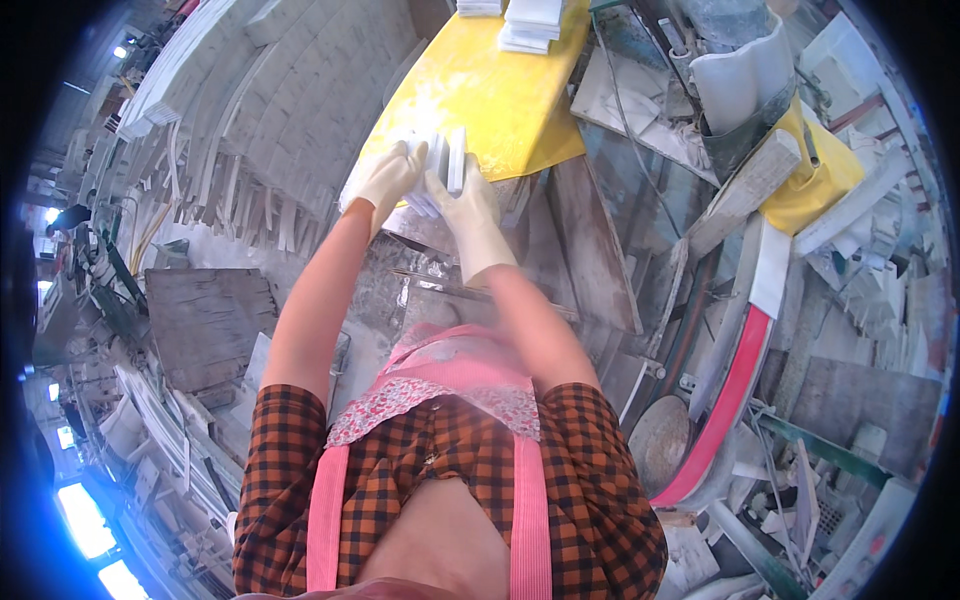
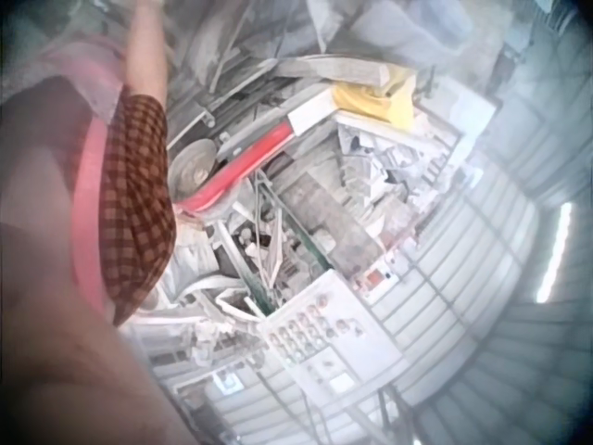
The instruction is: The person repeatedly picks up white rectangular blocks from a yellow tray and stacks them into neat piles. The person uses both hands to lift and place the blocks, maintaining a steady rhythm throughout the clip.
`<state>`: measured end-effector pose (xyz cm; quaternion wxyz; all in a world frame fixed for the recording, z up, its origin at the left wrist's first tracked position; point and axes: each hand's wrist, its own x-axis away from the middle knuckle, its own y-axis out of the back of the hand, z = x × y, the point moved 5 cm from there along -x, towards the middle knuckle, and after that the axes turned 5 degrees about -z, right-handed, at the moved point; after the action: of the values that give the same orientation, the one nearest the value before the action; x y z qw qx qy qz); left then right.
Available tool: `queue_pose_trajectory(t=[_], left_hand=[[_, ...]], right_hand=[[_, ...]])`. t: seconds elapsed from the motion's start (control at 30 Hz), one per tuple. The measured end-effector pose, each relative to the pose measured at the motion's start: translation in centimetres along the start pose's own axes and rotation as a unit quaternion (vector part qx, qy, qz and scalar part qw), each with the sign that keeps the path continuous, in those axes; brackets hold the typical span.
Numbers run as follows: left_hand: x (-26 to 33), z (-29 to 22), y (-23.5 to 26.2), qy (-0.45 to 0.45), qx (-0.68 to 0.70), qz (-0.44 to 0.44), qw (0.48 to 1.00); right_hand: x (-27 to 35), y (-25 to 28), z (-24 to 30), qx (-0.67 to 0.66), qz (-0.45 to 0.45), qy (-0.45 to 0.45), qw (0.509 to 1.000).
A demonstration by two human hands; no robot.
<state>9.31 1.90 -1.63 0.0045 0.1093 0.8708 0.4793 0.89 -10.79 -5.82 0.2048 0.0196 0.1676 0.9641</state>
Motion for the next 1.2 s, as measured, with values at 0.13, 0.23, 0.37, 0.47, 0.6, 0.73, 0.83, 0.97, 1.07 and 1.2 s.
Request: queue_pose_trajectory(t=[0.13,0.23,0.37,0.47,0.6,0.73,0.83,0.97,1.07,1.2], left_hand=[[-0.2,-1.0,1.7,0.041,-0.038,0.073,0.996],[0.3,-2.8,2.6,0.003,-0.11,0.015,0.994],[2.0,-5.1,2.0,0.005,-0.149,-0.009,0.989],[3.5,-6.3,1.5,0.036,-0.167,0.003,0.985],[4.5,-7.2,1.6,0.071,-0.18,0.015,0.981],[3.9,-6.4,1.8,0.105,-0.145,0.025,0.984],[3.6,-4.8,2.3,0.142,-0.085,0.031,0.986],[4.2,-2.0,3.8,0.059,0.181,0.06,0.98],[4.8,1.9,4.3,0.085,0.319,0.064,0.942],[3.3,6.5,3.0,0.109,0.503,0.205,0.832]], right_hand=[[1.0,0.8,-0.1,-0.011,0.058,0.028,0.998],[2.4,1.4,-0.3,0.015,0.111,0.021,0.994],[4.0,1.6,-0.4,0.077,0.144,0.025,0.986],[3.6,1.6,-0.8,0.021,0.183,0.034,0.982],[2.8,2.0,-2.6,-0.036,0.194,0.07,0.978],[2.5,2.4,-5.3,-0.164,0.139,0.029,0.976],[1.7,4.1,-6.2,-0.133,0.07,0.028,0.988],[0.1,6.1,-3.4,0.019,-0.008,0.177,0.984],[-1.2,5.8,-1.3,0.12,-0.028,0.217,0.968],[-3.1,3.0,0.5,0.23,-0.011,0.268,0.935]])
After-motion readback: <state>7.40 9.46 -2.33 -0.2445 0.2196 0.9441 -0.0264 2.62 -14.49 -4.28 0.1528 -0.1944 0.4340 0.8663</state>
